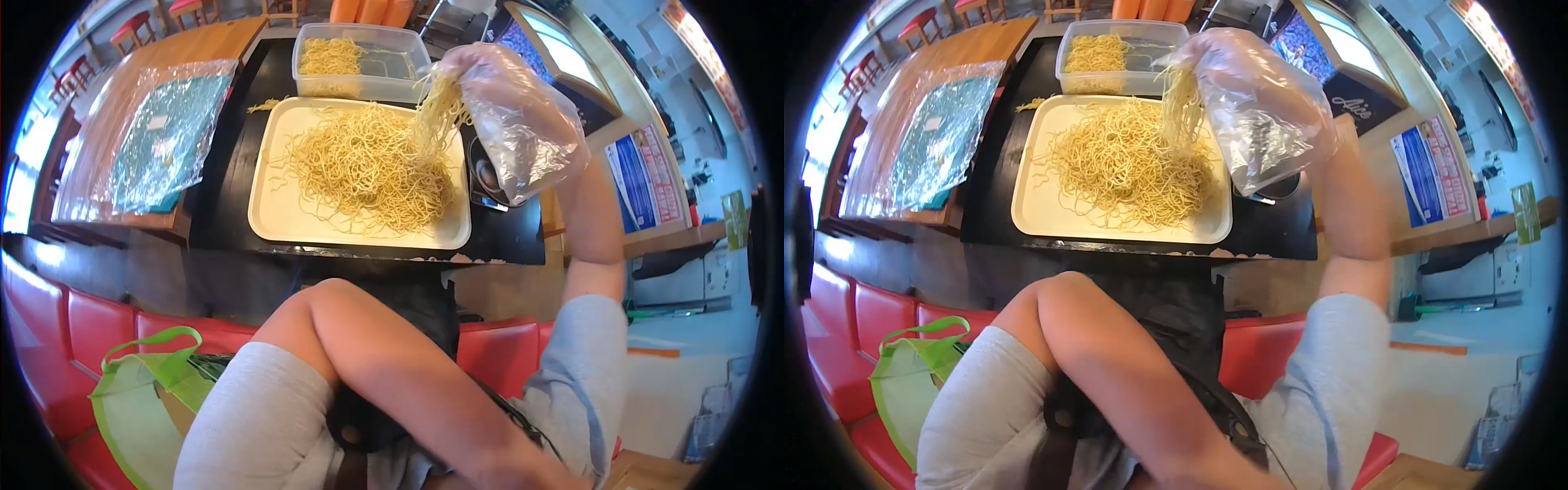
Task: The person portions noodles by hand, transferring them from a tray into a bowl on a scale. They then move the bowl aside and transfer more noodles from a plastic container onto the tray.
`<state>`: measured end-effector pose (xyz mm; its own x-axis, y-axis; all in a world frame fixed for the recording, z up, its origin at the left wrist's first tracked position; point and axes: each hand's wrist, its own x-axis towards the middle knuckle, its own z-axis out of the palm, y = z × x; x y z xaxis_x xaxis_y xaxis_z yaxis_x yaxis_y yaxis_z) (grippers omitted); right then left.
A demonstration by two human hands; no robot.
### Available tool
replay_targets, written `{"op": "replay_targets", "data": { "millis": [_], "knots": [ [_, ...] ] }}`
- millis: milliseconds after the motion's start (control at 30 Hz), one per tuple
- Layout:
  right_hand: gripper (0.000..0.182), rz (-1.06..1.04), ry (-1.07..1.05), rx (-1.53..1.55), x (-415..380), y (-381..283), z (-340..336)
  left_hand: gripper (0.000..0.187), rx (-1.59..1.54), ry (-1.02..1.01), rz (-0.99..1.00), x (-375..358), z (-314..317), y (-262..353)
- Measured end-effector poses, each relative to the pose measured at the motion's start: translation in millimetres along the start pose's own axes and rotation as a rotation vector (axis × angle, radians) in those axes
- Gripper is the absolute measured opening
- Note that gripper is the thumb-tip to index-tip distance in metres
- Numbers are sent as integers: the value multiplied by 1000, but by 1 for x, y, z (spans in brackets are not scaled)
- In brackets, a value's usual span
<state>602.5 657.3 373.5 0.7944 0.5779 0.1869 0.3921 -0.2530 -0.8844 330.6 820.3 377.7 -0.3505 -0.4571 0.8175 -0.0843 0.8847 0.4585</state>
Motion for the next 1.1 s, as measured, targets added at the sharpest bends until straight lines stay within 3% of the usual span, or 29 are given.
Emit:
{"op": "replay_targets", "data": {
  "millis": [167,267,333,400,467,533,600,733,800,933,1000,1067,1100],
  "knots": [
    [43,-164,144,-439,18,-20,-25,29,-117,-187,34,-45,-23,9],
    [43,-197,230,-643,20,-55,-46,34,-435,58,-73,-98,-60,11],
    [42,-202,301,-779,17,-78,-64,45,-113,265,-231,-151,-77,-4],
    [42,-181,378,-921,7,-100,-85,42,-115,596,-526,-206,-68,-13],
    [42,-142,434,-1033,-6,-115,-108,36,-358,810,-783,-262,-41,-31],
    [42,-84,482,-1145,-19,-122,-126,32,-313,688,-1142,-318,-15,-48],
    [42,-28,524,-1215,-31,-129,-138,30,-26,449,-1306,-363,17,-60],
    [41,63,592,-1311,-56,-139,-153,27,179,537,-1387,-392,34,-67],
    [41,100,610,-1341,-68,-139,-160,26,95,876,-1513,-394,24,-68],
    [41,168,648,-1390,-90,-145,-170,31,485,884,-1632,-438,11,-49],
    [41,204,670,-1400,-100,-147,-174,36,578,1142,-1538,-453,5,-37],
    [41,227,686,-1412,-105,-150,-180,41,671,1156,-1625,-476,-3,-21],
    [40,236,685,-1412,-108,-151,-183,41,569,1256,-1599,-494,0,-15]
  ]
}}
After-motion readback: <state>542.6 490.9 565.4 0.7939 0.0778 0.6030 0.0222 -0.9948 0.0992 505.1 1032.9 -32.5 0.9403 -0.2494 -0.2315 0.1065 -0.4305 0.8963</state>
